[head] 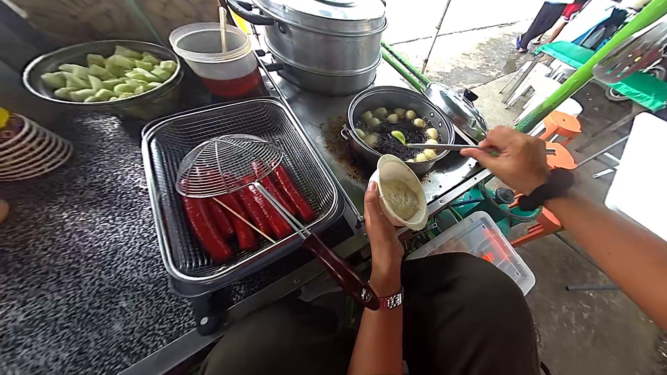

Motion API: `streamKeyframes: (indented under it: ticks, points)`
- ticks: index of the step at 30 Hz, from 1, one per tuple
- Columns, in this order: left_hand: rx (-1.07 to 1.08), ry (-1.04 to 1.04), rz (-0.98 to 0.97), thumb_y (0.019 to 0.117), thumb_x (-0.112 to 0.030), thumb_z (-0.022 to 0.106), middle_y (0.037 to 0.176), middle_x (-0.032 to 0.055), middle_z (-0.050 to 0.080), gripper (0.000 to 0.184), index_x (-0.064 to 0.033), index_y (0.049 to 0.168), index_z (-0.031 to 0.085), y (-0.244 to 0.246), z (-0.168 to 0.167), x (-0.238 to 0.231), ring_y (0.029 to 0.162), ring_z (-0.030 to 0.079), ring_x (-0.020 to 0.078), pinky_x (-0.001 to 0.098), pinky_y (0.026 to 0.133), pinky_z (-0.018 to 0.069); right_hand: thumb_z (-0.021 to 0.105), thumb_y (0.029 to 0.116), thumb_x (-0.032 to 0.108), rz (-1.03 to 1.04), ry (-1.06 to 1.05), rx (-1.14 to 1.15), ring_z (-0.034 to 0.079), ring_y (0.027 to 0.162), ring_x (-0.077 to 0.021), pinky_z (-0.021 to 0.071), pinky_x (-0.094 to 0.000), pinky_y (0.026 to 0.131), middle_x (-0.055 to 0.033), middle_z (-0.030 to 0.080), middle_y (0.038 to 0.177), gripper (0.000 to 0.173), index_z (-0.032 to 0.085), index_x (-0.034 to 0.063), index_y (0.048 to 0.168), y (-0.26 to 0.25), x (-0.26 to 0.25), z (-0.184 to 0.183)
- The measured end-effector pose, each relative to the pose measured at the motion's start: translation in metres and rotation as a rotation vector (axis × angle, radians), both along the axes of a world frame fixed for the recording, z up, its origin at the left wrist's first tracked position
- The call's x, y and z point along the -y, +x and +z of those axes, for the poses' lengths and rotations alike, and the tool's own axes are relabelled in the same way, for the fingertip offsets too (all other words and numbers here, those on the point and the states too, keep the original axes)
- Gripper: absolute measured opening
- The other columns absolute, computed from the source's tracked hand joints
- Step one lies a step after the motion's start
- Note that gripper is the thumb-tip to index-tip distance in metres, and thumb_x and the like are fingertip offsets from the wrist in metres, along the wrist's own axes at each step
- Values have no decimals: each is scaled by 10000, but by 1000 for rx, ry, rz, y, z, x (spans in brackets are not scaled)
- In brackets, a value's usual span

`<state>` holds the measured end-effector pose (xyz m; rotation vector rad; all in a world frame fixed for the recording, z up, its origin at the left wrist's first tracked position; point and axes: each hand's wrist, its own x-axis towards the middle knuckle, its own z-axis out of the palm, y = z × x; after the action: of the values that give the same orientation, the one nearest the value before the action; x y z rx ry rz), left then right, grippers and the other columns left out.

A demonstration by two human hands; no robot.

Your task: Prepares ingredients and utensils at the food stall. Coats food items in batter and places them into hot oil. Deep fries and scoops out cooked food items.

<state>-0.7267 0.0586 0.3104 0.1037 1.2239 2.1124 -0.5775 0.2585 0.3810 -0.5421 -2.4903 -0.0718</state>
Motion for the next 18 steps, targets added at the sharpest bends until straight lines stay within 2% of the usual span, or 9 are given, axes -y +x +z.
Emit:
streamKeyframes:
  ticks: [2, 4, 8, 11, 13, 14, 15, 16, 18]
  points:
    - [12, 10, -10, 1053, -552, 383, 1159, 62, 707, 496, -208, 1323, 617, 0, 2, 1, 1039, 697, 188, 394, 821, 602, 731, 934, 374, 137, -120, -53, 621, 667, -236, 504, -413, 599, -163, 651, 771, 432, 684, -44, 836, 10, 3, 20]
    - [16, 5, -22, 1051, -563, 374, 1138, 62, 711, 504, -211, 1318, 618, 0, 3, 2, 1013, 704, 189, 391, 795, 607, 719, 923, 410, 314, -65, 6, 570, 599, -150, 456, -317, 543, -101, 624, 694, 451, 667, -5, 753, 18, 9, 33]
    - [32, 3, -43, 1045, -569, 392, 1114, 63, 715, 500, -211, 1307, 624, 2, 6, 1, 986, 715, 194, 386, 760, 618, 604, 972, 432, 418, 268, 216, 552, 523, -216, 378, -358, 430, -62, 536, 619, 497, 589, 54, 650, 22, 29, 39]
    - [-3, 14, -24, 1032, -577, 409, 1126, 56, 710, 506, -210, 1303, 628, 1, 4, 3, 1019, 701, 184, 390, 798, 605, 595, 957, 460, 385, 240, 224, 523, 493, -186, 347, -343, 413, -35, 507, 589, 503, 570, 80, 629, 19, 40, 35]
    - [-53, 25, -10, 1028, -564, 428, 1121, 48, 708, 501, -195, 1308, 619, 1, 0, 2, 1015, 697, 165, 378, 823, 601, 680, 892, 506, 322, -72, 202, 517, 509, -71, 383, -260, 433, 47, 516, 590, 456, 601, 132, 643, 21, 44, 28]
    - [-68, 18, 0, 1028, -558, 430, 1106, 50, 711, 504, -184, 1312, 612, 2, -2, 0, 995, 702, 159, 367, 810, 604, 740, 873, 475, 287, -307, 183, 507, 499, -26, 390, -213, 432, 73, 537, 582, 411, 616, 151, 652, 23, 45, 26]
    - [-78, 9, 1, 1032, -552, 424, 1121, 62, 702, 519, -170, 1344, 586, 2, -3, -1, 1000, 698, 167, 373, 813, 601, 790, 870, 377, 250, -584, 142, 470, 453, -14, 352, -183, 403, 61, 539, 549, 374, 609, 141, 644, 24, 46, 26]
    - [-82, -3, -6, 1033, -558, 415, 1150, 70, 691, 540, -167, 1377, 559, 2, -4, -1, 1022, 689, 176, 384, 829, 595, 788, 894, 273, 193, -858, 97, 426, 401, -20, 307, -167, 372, 33, 527, 513, 363, 586, 126, 631, 24, 46, 26]
    - [-69, -21, -16, 1038, -555, 403, 1186, 81, 676, 541, -174, 1397, 539, 1, -5, -2, 1055, 675, 192, 401, 841, 585, 664, 989, 144, 40, -1296, 15, 381, 391, 1, 284, -139, 370, 26, 545, 531, 338, 588, 104, 662, 20, 41, 26]
